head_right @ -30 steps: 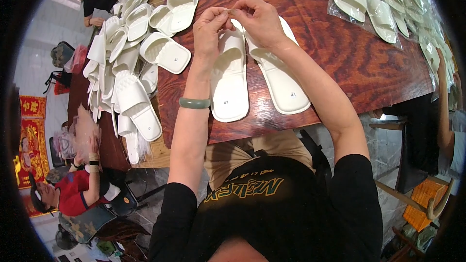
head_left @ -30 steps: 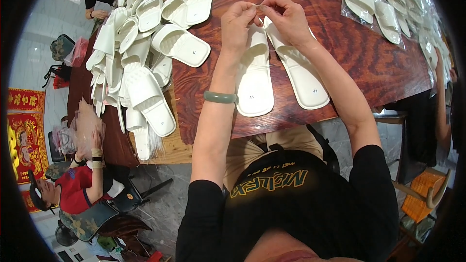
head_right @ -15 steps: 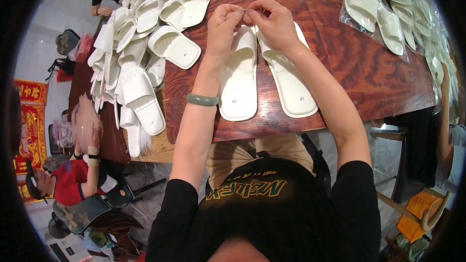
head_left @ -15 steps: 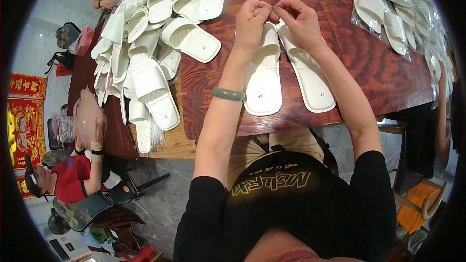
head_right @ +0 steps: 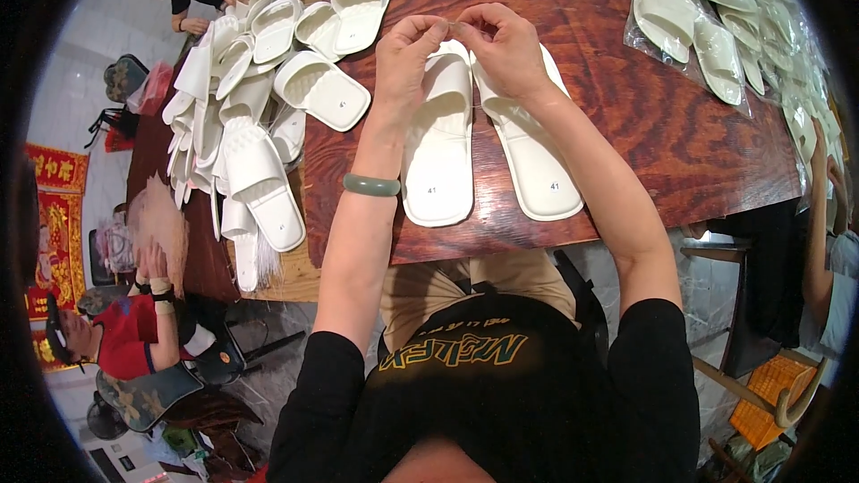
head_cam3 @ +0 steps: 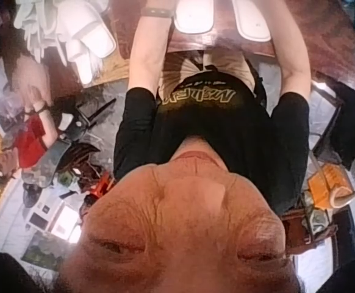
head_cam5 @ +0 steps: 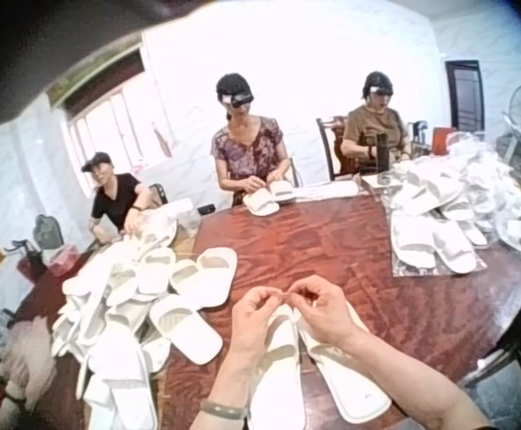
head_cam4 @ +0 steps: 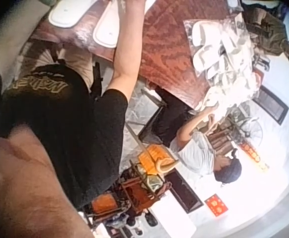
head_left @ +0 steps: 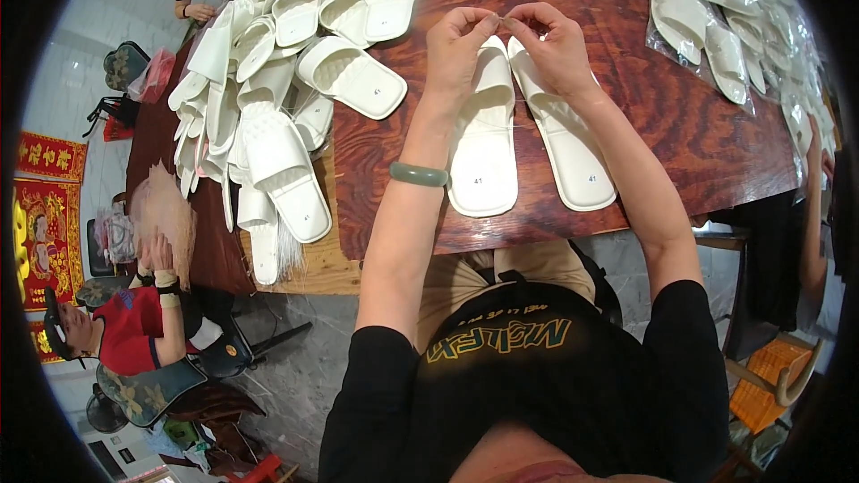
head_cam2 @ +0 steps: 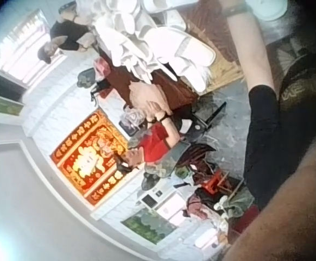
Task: Manually cleaning and finishing white plastic slippers by removing excess material or threads.
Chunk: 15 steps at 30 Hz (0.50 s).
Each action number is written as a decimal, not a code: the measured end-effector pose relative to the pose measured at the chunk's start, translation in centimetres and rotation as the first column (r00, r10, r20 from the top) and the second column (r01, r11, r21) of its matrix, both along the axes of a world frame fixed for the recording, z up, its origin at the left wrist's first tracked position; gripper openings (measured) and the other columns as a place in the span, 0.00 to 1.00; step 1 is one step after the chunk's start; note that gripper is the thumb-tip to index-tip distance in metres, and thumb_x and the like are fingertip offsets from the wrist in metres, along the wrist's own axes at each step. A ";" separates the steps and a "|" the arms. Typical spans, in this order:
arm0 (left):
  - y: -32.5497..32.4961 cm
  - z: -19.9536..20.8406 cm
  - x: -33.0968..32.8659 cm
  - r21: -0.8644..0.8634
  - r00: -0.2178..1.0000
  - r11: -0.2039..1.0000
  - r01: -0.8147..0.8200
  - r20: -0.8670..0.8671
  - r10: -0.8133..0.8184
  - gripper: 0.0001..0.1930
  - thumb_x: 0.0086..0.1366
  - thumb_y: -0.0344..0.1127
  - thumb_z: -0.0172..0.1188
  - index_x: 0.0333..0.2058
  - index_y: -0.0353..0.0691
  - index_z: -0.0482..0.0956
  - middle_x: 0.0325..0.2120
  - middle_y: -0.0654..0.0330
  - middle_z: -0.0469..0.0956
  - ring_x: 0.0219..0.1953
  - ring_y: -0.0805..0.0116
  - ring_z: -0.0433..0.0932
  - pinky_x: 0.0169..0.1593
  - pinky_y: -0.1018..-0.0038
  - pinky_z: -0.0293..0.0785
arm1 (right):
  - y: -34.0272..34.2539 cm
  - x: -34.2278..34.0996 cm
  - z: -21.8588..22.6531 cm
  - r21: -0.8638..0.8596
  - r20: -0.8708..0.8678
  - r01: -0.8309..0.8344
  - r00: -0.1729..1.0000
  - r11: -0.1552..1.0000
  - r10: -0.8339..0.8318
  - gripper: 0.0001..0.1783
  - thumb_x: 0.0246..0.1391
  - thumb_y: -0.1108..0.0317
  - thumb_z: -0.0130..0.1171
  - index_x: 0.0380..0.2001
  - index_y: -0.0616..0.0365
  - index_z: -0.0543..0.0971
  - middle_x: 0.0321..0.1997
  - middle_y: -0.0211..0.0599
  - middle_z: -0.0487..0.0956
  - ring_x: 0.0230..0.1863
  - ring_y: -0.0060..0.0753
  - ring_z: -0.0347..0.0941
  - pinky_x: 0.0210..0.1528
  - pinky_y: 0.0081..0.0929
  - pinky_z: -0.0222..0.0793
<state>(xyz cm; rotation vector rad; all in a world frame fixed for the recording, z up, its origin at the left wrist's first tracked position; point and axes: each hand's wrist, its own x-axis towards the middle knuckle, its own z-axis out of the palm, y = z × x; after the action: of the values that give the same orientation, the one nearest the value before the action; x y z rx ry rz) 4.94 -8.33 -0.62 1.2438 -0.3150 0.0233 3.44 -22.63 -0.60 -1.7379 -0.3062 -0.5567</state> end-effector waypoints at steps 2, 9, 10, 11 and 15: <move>0.0 0.1 -0.1 -0.006 1.000 1.000 -0.009 0.018 0.009 0.06 0.60 0.27 0.58 0.34 0.30 0.75 0.29 0.59 0.77 0.31 0.76 0.73 0.36 0.81 0.70 | -0.1 -0.1 0.2 -0.022 -0.016 -0.005 1.000 1.000 0.005 0.08 0.49 0.68 0.61 0.31 0.62 0.79 0.27 0.26 0.76 0.28 0.15 0.66 0.32 0.16 0.64; -0.2 0.0 -0.1 -0.043 1.000 0.999 -0.002 0.003 0.003 0.06 0.60 0.27 0.57 0.34 0.29 0.75 0.30 0.59 0.77 0.31 0.76 0.73 0.37 0.81 0.70 | -0.2 0.1 0.1 -0.089 0.123 0.098 0.989 0.991 -0.087 0.10 0.45 0.64 0.64 0.29 0.58 0.80 0.29 0.32 0.79 0.31 0.25 0.70 0.36 0.24 0.67; -0.1 -0.1 0.0 -0.043 1.000 0.999 -0.004 0.003 0.004 0.06 0.60 0.27 0.57 0.34 0.29 0.75 0.30 0.59 0.77 0.31 0.76 0.73 0.37 0.81 0.70 | -0.2 0.0 0.2 -0.089 0.123 0.096 0.989 0.991 -0.085 0.10 0.45 0.64 0.64 0.29 0.58 0.80 0.29 0.32 0.79 0.31 0.25 0.70 0.36 0.24 0.67; -0.1 -0.2 0.0 -0.049 1.000 0.999 0.004 0.013 -0.004 0.06 0.60 0.27 0.57 0.34 0.29 0.75 0.30 0.59 0.77 0.32 0.76 0.73 0.37 0.81 0.70 | -0.2 -0.1 0.3 -0.151 0.092 0.100 0.992 0.984 -0.087 0.08 0.47 0.66 0.63 0.30 0.58 0.80 0.31 0.31 0.78 0.35 0.24 0.70 0.39 0.23 0.66; -0.1 -0.1 0.0 -0.039 1.000 0.999 -0.004 0.013 0.005 0.06 0.60 0.27 0.58 0.34 0.29 0.76 0.30 0.59 0.78 0.32 0.76 0.74 0.37 0.81 0.70 | -0.5 0.1 0.1 -0.255 0.120 0.115 0.989 0.960 -0.087 0.07 0.48 0.68 0.62 0.31 0.57 0.80 0.33 0.29 0.77 0.38 0.24 0.69 0.43 0.22 0.65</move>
<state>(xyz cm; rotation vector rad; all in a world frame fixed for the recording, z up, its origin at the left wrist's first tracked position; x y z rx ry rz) 4.99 -8.42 -0.76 1.2063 -0.3218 0.0415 3.52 -23.09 -0.47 -1.9908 -0.3827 -0.7119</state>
